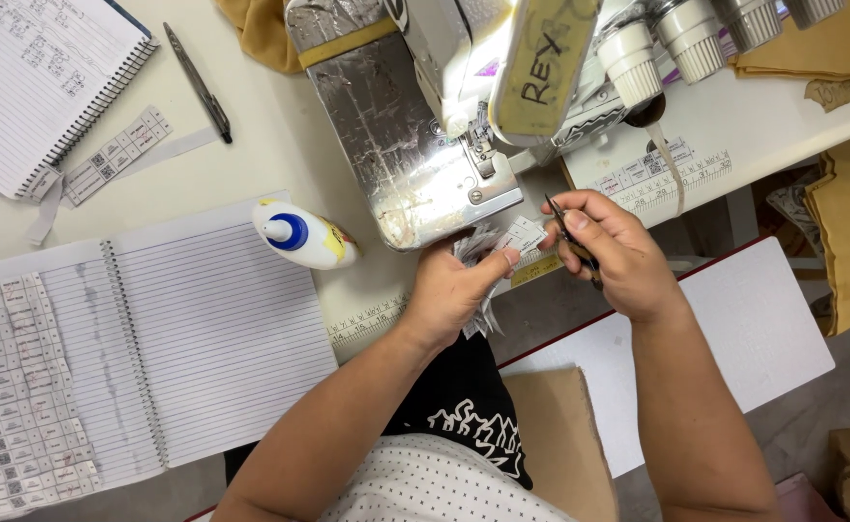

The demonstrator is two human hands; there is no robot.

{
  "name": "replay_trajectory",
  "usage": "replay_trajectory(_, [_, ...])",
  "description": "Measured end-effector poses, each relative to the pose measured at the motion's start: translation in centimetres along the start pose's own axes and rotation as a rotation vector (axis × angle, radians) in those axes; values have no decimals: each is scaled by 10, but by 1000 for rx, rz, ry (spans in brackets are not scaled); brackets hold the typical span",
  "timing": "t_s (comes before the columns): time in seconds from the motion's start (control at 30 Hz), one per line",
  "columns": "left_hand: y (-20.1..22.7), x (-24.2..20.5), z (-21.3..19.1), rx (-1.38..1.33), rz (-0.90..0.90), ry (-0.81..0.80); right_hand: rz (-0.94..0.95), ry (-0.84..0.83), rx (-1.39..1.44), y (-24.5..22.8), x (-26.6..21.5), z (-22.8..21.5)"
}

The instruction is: The person repeatedly cuts small printed paper labels using scissors. They hold each label, trim it, and place the finished piece on a notebook on the table. The process is repeated for multiple labels throughout the clip.

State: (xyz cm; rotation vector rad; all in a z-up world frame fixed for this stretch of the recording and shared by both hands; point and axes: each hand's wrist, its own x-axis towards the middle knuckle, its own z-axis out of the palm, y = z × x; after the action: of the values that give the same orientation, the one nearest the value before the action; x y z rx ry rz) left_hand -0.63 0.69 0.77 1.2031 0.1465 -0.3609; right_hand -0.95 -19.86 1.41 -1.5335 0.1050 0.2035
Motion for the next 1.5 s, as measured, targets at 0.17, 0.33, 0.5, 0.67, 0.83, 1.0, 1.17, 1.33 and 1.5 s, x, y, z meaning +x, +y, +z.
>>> replay_trajectory(0.17, [24, 0, 4, 7, 14, -74, -31, -28, -22, -5, -4, -3])
replay_trajectory(0.33, [17, -2, 2, 44, -15, -126, -66, -29, -132, -26, 6, 14])
replay_trajectory(0.5, [18, -5, -1, 71, -34, -180, -123, 116, -127, -28, 9, 7])
replay_trajectory(0.67, [29, -8, -1, 106, -176, -224, -161, 252, -32, -41, -4, -18])
replay_trajectory(0.83, [25, -11, 4, -121, -389, -258, -146, 367, 36, -52, -25, -30])
replay_trajectory(1.0, [18, -12, 7, -223, -367, -270, -161, 508, 62, -59, -43, -28])
replay_trajectory(1.17, [10, -15, 4, -167, -296, -367, -194, 568, 180, -56, -52, -9])
replay_trajectory(1.33, [-6, -16, 16, -400, -250, -407, -207, 609, 324, -39, -60, 8])
replay_trajectory(1.5, [-56, -13, 30, -495, -231, -321, -198, 640, 457, -17, -53, 19])
